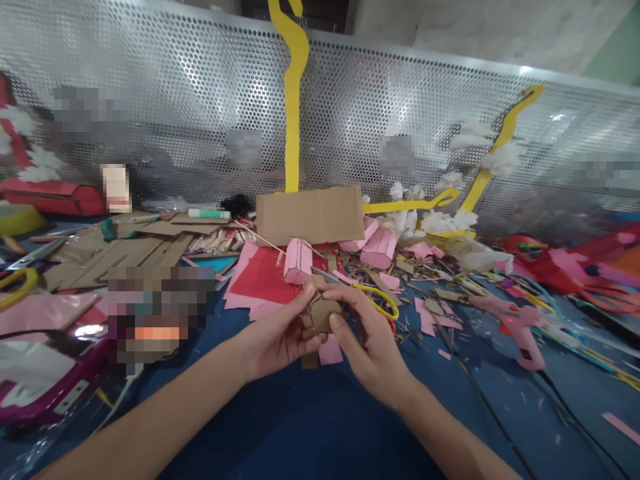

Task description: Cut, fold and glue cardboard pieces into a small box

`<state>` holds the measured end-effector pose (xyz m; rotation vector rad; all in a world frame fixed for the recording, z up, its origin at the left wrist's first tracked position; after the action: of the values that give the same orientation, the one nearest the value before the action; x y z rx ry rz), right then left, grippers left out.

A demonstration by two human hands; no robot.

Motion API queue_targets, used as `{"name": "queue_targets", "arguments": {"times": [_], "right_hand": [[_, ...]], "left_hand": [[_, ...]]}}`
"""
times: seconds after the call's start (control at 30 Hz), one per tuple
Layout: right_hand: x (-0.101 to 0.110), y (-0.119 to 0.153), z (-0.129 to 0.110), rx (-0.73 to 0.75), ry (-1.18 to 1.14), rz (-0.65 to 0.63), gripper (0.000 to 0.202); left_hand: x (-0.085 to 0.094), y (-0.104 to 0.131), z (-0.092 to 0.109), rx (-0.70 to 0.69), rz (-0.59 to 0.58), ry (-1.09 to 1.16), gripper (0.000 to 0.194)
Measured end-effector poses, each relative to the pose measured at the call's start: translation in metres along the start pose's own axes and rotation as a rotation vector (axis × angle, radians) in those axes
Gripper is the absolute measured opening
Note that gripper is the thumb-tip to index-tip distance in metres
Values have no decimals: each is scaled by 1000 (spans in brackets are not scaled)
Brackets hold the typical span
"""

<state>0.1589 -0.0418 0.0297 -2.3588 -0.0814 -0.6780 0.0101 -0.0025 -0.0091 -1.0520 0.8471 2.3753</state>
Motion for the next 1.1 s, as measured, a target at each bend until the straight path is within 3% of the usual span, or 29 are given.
{"name": "queue_targets", "arguments": {"times": [0.1,0.27,0.37,0.5,0.7,0.93,1.1], "right_hand": [[2,0,-5,41,41,4,30],[7,2,-9,79,58,123,25],[7,5,-6,76,-14,176,23],[2,9,-3,68,-101,160,25],[0,9,0,-1,-246,161,24],[-1,0,5,-174,-416,147,12],[-3,-3,10,-183,-367,120,14]], "left_hand": [[2,1,0,0,-4,-26,38],[-7,6,7,-139,-179,-138,40],[-12,9,9,-182,-193,-177,38],[-15,11,10,-198,-181,-212,34],[-12,9,8,-247,-174,-335,44],[-7,3,1,-347,-245,-626,72],[-9,2,2,-453,-290,-744,62]]}}
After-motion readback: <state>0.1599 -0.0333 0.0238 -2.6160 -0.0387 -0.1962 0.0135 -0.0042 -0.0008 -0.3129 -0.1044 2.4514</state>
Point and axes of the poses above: each hand's wrist, its own y-axis away from the middle knuckle, its own x-axis out of the back of the hand, z = x × y, the point moved 4 cm from there along -y, towards the middle knuckle, and after that the axes turned 10 degrees about y, right-handed, at the moved point
